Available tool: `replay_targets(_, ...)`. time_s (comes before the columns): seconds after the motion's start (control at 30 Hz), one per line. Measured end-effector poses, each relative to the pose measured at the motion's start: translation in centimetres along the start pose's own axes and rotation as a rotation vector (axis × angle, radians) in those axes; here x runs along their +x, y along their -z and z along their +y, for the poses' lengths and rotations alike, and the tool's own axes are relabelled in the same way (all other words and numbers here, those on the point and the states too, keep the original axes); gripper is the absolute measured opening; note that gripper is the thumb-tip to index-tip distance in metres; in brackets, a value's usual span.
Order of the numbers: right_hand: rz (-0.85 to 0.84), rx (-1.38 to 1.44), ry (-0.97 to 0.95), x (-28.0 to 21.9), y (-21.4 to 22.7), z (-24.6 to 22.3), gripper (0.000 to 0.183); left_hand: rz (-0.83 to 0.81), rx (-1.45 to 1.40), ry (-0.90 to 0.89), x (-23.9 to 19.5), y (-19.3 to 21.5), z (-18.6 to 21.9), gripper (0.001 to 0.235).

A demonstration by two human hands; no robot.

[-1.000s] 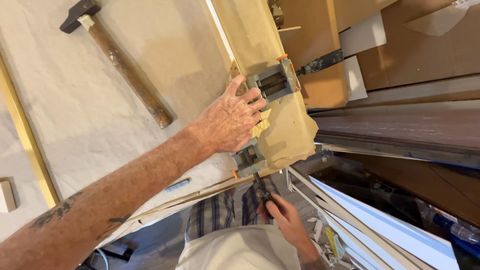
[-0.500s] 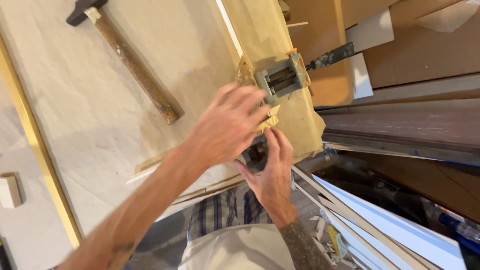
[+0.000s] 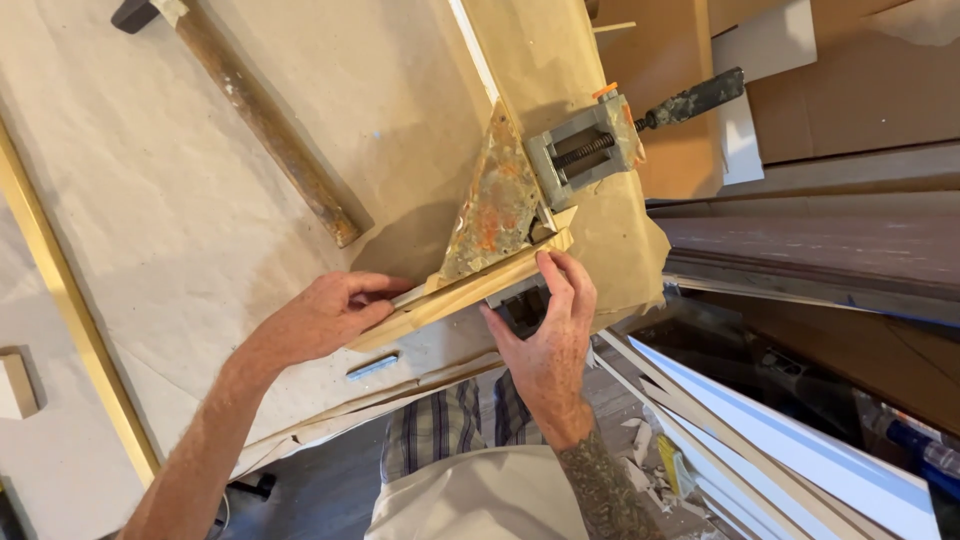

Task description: Assembling a wooden frame by applying glue to strips, securing them in a corner clamp, and using a rotary tool and hammer for adjustments.

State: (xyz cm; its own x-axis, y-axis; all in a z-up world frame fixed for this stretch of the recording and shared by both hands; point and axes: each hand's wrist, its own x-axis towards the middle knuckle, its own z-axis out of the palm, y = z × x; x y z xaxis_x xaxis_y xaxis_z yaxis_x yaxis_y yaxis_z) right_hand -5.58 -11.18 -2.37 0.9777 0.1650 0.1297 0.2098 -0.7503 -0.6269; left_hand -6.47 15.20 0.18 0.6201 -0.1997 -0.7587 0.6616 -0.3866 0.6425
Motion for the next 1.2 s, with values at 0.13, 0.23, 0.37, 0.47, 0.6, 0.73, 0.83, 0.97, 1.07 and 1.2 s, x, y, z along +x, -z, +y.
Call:
replay_targets(0.13, 0.019, 0.039, 0.035, 0.0, 0.2, -0.2, 0.081, -0.026, -0.004, 0.028, 0.4, 0.0, -0.7, 0.036)
replay_targets(0.23, 0.028, 0.042, 0.054, 0.1, 0.3, -0.3, 0.078, -0.030, 0.003, 0.040, 0.6, 0.0, -1.2, 0.035)
replay_targets(0.37, 0.026, 0.038, 0.066, -0.1, 0.3, -0.3, 0.073, -0.027, -0.007, 0.054, 0.4, -0.2, -1.1, 0.036)
replay_targets(0.47, -0.041, 0.073, 0.011, 0.2, 0.7, -0.4, 0.078, -0.007, -0.019, 0.089, 0.2, -0.2, -0.9, 0.037)
replay_targets(0.6, -0.104, 0.278, -0.186, -2.5, 5.5, 1.4, 0.089, -0.008, -0.043, 0.105, 0.2, 0.0, 0.4, 0.038)
replay_targets(0.73, -0.535, 0.287, -0.750, -9.7, 9.2, 8.9, 0.053, -0.025, 0.011, 0.200, -0.2, -0.2, 1.3, 0.041)
replay_targets(0.83, -0.763, 0.634, -1.124, -12.7, 9.2, 10.6, 0.057, -0.030, 0.008, 0.210, -0.1, -0.1, 1.3, 0.041)
replay_targets(0.97, -0.527, 0.762, -1.239, -12.4, 9.1, 8.3, 0.036, -0.026, 0.008, 0.185, 0.0, -0.2, 0.7, 0.041)
replay_targets(1.07, -0.387, 0.542, -1.026, -13.6, 8.8, 8.3, 0.041, -0.028, -0.004, 0.170, 0.0, -0.3, 0.3, 0.040)
replay_targets(1.2, -0.481, 0.136, -0.688, -10.9, 10.1, 5.7, 0.054, -0.020, 0.011, 0.211, -0.2, -0.3, 1.2, 0.041)
